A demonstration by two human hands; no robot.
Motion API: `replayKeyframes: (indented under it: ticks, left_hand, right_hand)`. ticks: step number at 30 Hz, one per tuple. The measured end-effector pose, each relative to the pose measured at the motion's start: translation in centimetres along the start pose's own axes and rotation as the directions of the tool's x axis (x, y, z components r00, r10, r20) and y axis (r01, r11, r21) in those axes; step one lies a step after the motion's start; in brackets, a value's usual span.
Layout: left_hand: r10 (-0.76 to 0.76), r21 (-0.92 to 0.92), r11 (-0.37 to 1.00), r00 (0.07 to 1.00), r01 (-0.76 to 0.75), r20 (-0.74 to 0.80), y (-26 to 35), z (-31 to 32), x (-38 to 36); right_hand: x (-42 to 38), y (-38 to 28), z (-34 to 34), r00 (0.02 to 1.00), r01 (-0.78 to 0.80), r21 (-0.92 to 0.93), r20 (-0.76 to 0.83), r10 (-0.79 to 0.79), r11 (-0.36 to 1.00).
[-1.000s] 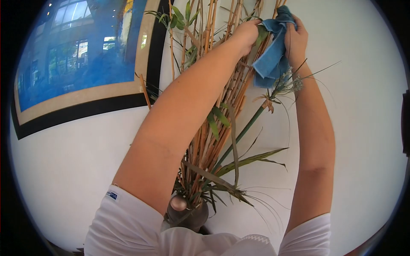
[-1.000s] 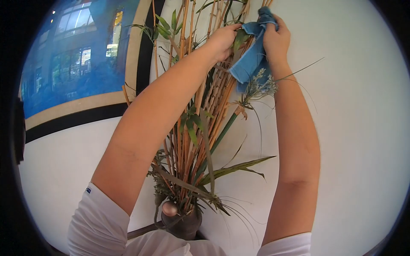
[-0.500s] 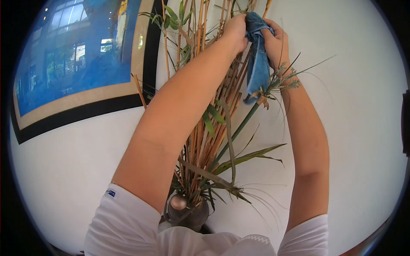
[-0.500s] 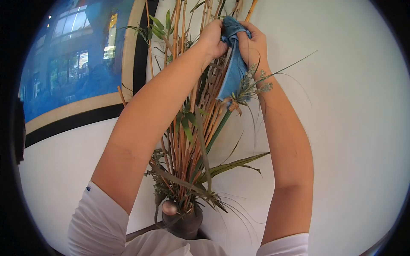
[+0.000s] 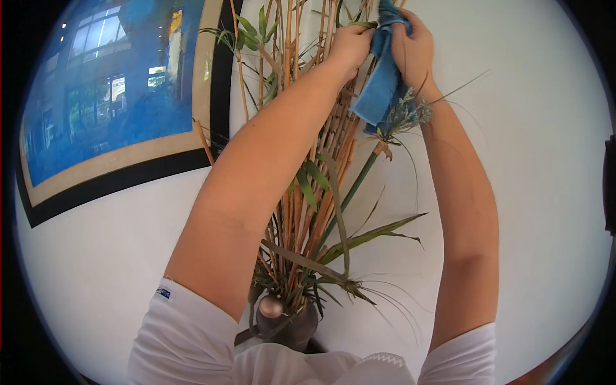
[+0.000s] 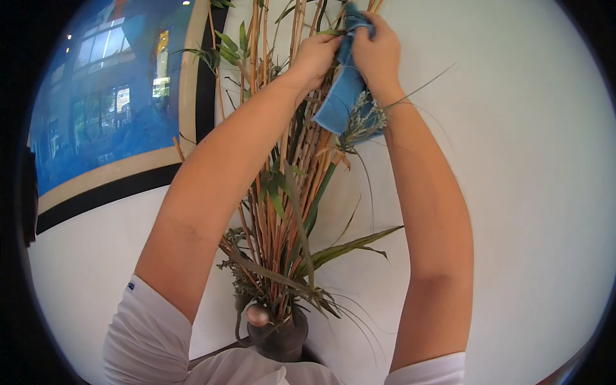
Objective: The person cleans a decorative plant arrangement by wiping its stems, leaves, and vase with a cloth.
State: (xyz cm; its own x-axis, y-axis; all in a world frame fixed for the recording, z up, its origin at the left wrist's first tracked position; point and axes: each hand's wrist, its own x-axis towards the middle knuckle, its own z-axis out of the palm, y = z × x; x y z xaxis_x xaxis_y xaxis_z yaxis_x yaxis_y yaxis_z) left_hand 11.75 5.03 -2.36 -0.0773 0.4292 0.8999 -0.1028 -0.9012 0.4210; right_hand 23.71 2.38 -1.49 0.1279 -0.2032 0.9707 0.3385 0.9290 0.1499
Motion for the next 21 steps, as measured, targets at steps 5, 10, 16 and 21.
replayKeyframes:
  ticks: [5, 10, 16, 21]
  left_hand:
    - [-0.109, -0.048, 0.993, 0.994, 0.108, -0.022, 1.3, 0.3, -1.3]
    - [-0.246, -0.177, 0.954, 0.969, 0.243, 0.007, 1.4, -0.4, -1.6]
    - [-0.314, -0.215, 0.926, 0.95, 0.309, 0.012, 5.2, -0.5, -6.4]
    - [-0.272, -0.161, 0.947, 0.961, 0.277, 0.05, 6.1, -2.5, -10.7]
  right_hand:
    - [-0.2, -1.6, 1.5, 0.981, 0.021, 0.176, 0.185, -0.054, 0.984]
    - [-0.7, -0.9, -1.0, 0.962, -0.257, 0.378, 0.012, 0.272, 0.889]
    - [-4.3, 0.0, -5.6, 0.82, -0.339, 0.657, -0.144, 0.554, 0.673]
    - [-9.6, -3.4, -8.8, 0.745, -0.336, 0.74, -0.17, 0.645, 0.582]
